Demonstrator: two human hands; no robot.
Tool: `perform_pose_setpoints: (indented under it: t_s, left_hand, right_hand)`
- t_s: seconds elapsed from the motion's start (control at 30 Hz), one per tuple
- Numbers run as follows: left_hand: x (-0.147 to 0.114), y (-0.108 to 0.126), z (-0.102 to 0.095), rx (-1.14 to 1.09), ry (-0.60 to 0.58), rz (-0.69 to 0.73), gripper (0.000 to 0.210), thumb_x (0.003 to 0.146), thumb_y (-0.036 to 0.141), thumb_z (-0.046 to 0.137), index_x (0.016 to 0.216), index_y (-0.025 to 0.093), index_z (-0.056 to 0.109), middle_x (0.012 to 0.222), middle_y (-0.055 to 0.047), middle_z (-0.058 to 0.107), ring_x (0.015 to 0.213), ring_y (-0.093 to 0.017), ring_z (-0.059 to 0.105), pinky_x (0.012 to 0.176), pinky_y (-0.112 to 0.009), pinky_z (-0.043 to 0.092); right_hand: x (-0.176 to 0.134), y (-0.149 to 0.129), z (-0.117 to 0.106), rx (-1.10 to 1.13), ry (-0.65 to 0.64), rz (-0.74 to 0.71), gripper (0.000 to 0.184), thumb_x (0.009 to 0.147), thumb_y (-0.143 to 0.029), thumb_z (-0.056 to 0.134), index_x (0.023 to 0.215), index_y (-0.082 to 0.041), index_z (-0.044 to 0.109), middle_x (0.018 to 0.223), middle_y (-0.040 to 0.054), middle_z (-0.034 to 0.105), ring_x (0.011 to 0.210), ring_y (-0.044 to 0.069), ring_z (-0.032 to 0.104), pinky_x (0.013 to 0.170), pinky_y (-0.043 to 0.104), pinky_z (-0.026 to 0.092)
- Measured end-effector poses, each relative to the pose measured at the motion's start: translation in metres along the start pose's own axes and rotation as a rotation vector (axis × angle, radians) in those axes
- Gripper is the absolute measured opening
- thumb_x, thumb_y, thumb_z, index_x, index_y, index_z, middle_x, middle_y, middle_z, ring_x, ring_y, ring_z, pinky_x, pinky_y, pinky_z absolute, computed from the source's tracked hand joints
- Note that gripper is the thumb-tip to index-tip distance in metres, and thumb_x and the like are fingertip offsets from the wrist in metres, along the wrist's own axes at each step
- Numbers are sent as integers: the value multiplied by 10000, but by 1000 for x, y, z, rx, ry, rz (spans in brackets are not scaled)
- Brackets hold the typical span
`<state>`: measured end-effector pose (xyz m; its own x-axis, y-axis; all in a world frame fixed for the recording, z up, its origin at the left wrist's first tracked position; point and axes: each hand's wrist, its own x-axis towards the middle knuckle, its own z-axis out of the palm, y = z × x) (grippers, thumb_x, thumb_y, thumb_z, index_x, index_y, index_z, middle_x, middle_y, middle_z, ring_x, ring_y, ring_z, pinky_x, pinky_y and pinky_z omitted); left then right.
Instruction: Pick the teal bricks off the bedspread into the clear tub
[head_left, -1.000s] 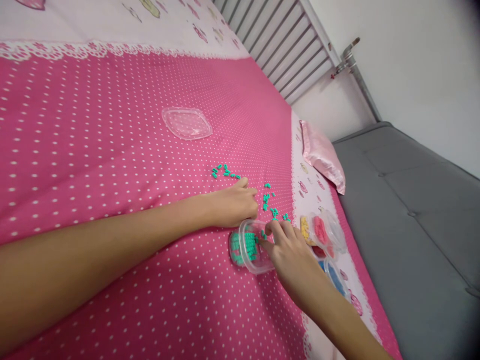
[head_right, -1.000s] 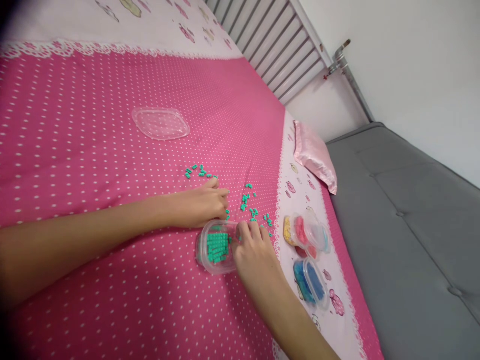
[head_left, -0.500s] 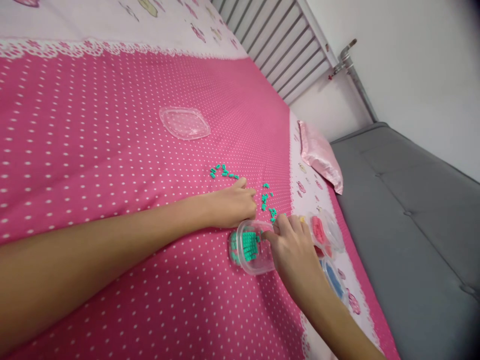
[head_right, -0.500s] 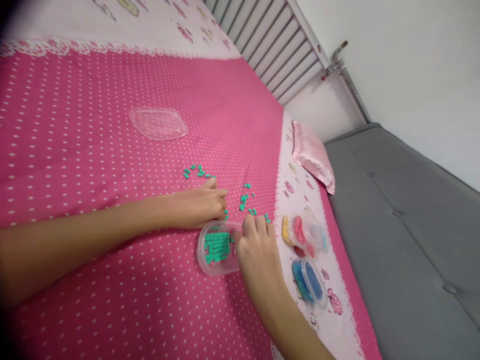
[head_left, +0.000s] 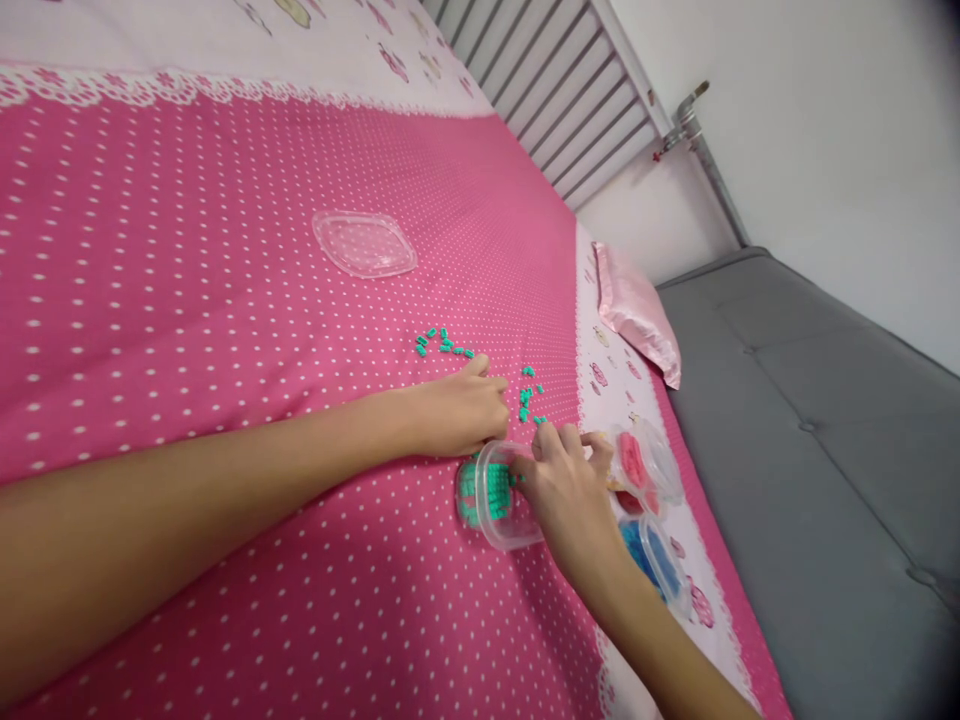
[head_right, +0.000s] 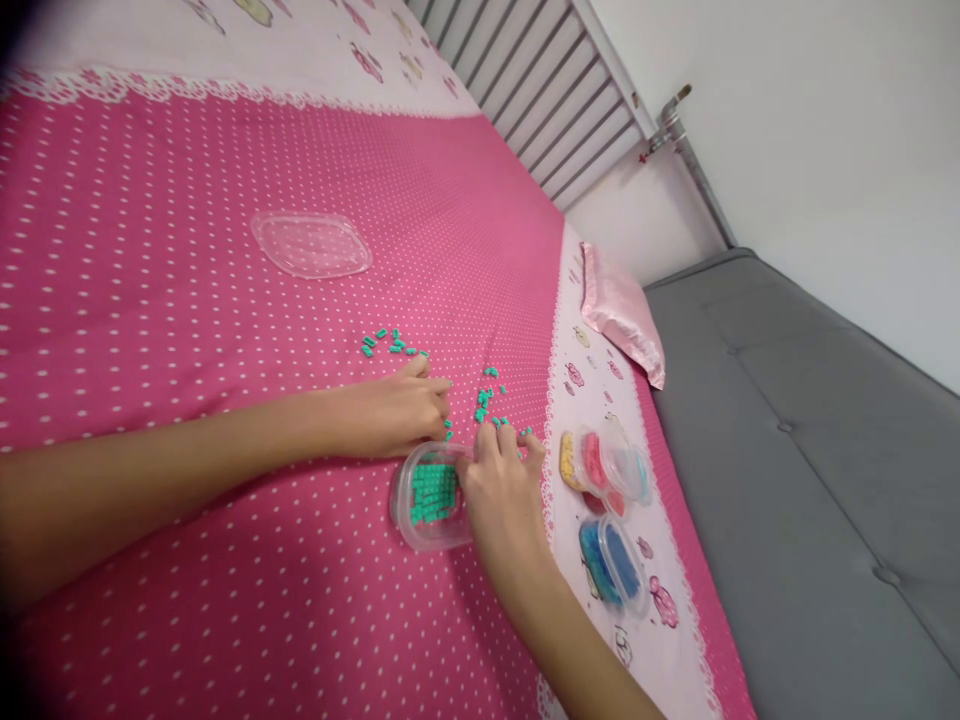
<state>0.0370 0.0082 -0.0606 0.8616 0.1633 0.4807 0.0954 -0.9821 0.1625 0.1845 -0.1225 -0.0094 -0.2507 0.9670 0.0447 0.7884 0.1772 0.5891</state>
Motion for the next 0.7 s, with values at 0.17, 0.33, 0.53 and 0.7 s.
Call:
perform_pose_setpoints:
  t_s: [0.17, 0.33, 0.53, 0.7]
  left_hand:
    - [1, 1, -2, -1, -6, -2, 249, 870, 206, 695, 623, 175, 674, 640, -36, 661, 733, -185, 522, 716, -358, 221]
    - [1, 1, -2, 4, -12, 0, 236, 869, 204, 692, 636, 176, 675, 657, -35, 671, 742, -188, 535, 724, -356, 236]
    - [1, 1, -3, 7, -18, -9, 229, 864, 174, 681, 635, 174, 674, 651, -40, 666, 739, -189, 531, 728, -354, 241]
    - [1, 1, -2, 8, -8, -2, 248, 874, 199, 678, 627, 179, 673, 645, -34, 668, 738, -188, 533, 739, -358, 248]
  right_hand:
    - [-1, 1, -5, 19, 18, 5, 193, 911, -173, 670, 754, -256, 746, 827, 51, 628, 863, 219, 453, 886, 423, 216]
    - [-3, 1, -5, 34, 43, 20, 210, 918, -153, 654, 759, -254, 745, 814, 30, 631, 864, 206, 470, 906, 428, 192]
    - [-3, -2, -2, 34, 58, 34, 213, 905, -131, 661, 738, -245, 730, 825, 31, 659, 880, 210, 487, 924, 435, 179]
    - [-2, -3, -3, 10, 72, 34, 212, 892, -113, 667, 722, -234, 708, 821, 23, 664, 861, 211, 485, 928, 437, 174]
